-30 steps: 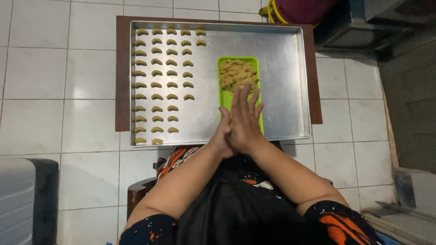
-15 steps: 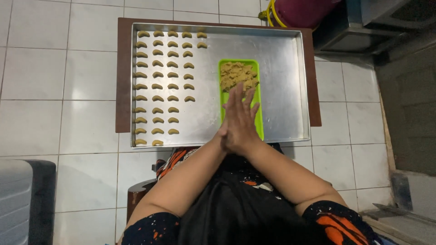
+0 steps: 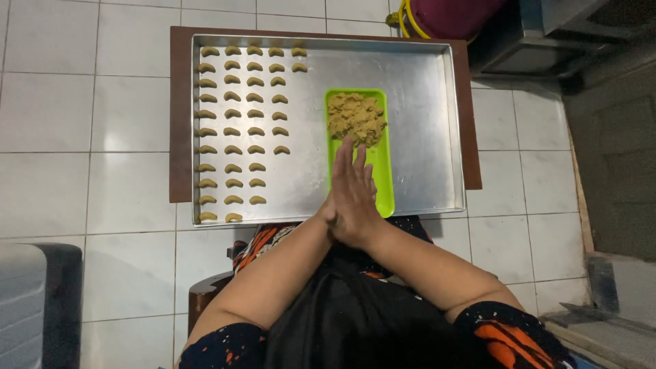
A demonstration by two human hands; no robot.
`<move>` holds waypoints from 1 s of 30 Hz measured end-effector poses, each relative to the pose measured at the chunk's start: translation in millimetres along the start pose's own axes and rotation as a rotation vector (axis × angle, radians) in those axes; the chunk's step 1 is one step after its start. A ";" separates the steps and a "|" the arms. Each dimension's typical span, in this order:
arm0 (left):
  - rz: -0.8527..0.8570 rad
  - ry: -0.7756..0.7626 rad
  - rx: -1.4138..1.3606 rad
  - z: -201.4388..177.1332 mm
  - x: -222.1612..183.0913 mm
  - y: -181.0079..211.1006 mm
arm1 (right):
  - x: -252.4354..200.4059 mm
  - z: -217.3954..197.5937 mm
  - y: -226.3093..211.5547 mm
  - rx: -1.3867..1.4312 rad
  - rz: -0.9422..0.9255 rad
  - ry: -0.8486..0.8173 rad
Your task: The person is manually shaping cookie dough into small balls and crescents and arranging them on a baking tray.
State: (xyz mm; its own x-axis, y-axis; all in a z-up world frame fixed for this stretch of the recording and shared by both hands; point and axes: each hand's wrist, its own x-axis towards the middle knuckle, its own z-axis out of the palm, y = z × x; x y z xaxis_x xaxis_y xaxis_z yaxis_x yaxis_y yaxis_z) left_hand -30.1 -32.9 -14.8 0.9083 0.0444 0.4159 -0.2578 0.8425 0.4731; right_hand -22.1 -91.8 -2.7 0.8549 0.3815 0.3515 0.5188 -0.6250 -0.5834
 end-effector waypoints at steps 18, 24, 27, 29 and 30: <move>-1.015 0.549 -0.400 -9.9 27.5 60.3 | -27.8 3.0 13.8 -0.097 0.008 -0.262; -1.024 0.488 -0.285 -1.7 12.0 37.0 | 20.0 -30.5 10.3 -0.061 0.293 -0.239; 0.130 0.190 -0.258 -3.0 -2.1 -35.9 | 4.6 -16.4 -6.9 -0.070 0.089 -0.235; 0.002 -0.020 -0.253 -54.1 -28.4 -30.9 | -9.6 -6.1 -14.6 -0.072 -0.058 -0.232; -0.123 -0.232 -0.249 -79.8 -41.1 -27.9 | -16.3 -0.7 -18.6 -0.076 -0.206 -0.227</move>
State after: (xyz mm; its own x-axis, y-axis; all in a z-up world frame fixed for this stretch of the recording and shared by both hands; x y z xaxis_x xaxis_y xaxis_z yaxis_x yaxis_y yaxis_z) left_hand -33.9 -15.4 -107.1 0.8211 -0.1649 0.5465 -0.0370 0.9400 0.3392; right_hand -45.7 -86.9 2.9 0.7140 0.6421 0.2790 0.6867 -0.5648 -0.4576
